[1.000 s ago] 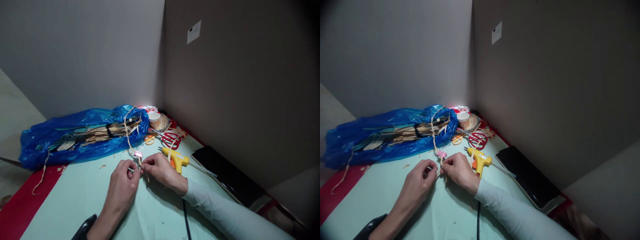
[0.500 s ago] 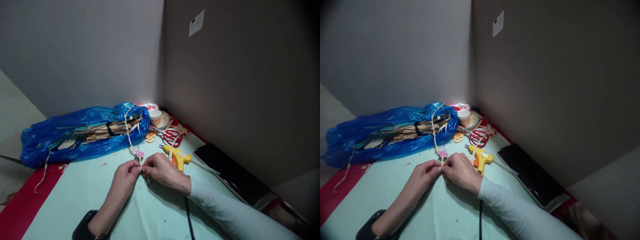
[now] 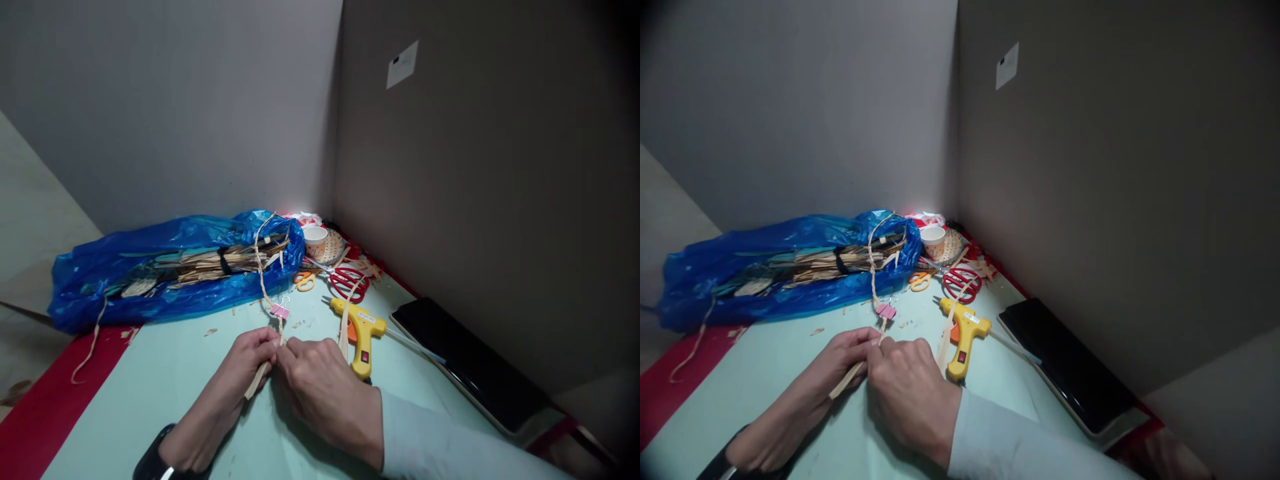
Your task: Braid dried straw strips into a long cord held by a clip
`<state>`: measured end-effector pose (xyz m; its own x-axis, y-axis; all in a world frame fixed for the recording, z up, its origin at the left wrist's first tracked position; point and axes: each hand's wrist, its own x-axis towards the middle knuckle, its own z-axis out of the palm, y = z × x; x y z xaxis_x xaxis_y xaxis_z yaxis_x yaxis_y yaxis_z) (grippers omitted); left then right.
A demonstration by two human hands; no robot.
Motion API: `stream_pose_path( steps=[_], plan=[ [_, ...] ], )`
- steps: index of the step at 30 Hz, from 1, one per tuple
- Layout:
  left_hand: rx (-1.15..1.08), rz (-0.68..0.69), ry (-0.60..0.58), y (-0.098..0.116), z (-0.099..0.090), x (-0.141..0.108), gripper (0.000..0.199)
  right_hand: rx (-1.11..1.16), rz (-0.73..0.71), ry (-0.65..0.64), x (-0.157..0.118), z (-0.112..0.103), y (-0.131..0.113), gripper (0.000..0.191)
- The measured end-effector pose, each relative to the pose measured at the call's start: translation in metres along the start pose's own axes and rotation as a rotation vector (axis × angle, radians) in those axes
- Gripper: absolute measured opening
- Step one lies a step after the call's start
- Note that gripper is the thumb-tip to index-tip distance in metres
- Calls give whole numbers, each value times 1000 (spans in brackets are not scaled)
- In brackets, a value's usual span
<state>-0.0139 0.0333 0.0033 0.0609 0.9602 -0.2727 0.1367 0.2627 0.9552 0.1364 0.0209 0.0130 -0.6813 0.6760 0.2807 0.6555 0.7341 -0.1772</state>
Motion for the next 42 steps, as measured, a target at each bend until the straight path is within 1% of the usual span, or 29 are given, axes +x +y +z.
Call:
stream_pose_path(
  steps=[2, 4, 5, 7, 9, 10, 13, 14, 16, 19, 24, 27, 29, 30, 32, 34, 36, 37, 39, 42],
  plan=[
    [-92, -41, -61, 0, -3, -1, 22, -31, -28, -13, 0, 2, 0, 16],
    [-182, -72, -77, 0, -6, -1, 24, -24, -17, -9, 2, 0, 3, 16],
    [-210, -84, -71, 0, -6, 0, 25, 0, 22, 7, 5, -2, 6, 20],
    [-224, -104, -57, 1, -7, 1, 27, 88, 166, 67, 10, -8, 13, 32],
    [-217, -105, -63, 1, -7, 2, 29, 228, 309, 121, 16, -12, 23, 30],
    [-207, -98, -66, 1, -7, 3, 29, 325, 328, 107, 18, -13, 27, 29],
    [-142, -59, -56, -1, -5, 3, 29, 609, 264, -16, 23, -9, 37, 32],
    [-112, -44, -47, -1, -4, 2, 29, 673, 249, -42, 23, -6, 39, 34],
    [-53, -19, -24, -2, -2, 2, 29, 746, 262, -52, 24, -2, 40, 32],
    [30, 14, 17, -4, 0, 1, 25, 759, 324, -26, 24, 3, 38, 24],
    [216, 94, 98, 0, -5, -1, 17, 660, 393, 3, 22, 5, 36, 16],
    [323, 110, 139, 4, -5, -4, 19, 597, 382, 41, 20, 7, 34, 14],
    [332, 115, 130, 6, 0, -8, 20, 563, 362, 74, 19, 7, 33, 14],
    [342, 128, 128, 7, 4, -10, 21, 583, 357, 78, 20, 7, 33, 14],
    [460, 193, 168, 6, 14, -16, 22, 697, 369, 49, 21, 7, 34, 14],
    [678, 295, 261, 3, 23, -22, 23, 825, 383, 2, 22, 6, 37, 14],
    [896, 406, 323, -2, 31, -27, 24, 897, 394, -33, 24, 6, 41, 15],
    [989, 454, 331, -5, 35, -29, 26, 918, 396, -41, 24, 7, 42, 15],
    [1135, 514, 305, -9, 39, -32, 30, 966, 410, -50, 25, 9, 44, 16],
    [1234, 520, 236, -10, 42, -35, 34, 1014, 440, -39, 26, 14, 44, 12]
  ],
)
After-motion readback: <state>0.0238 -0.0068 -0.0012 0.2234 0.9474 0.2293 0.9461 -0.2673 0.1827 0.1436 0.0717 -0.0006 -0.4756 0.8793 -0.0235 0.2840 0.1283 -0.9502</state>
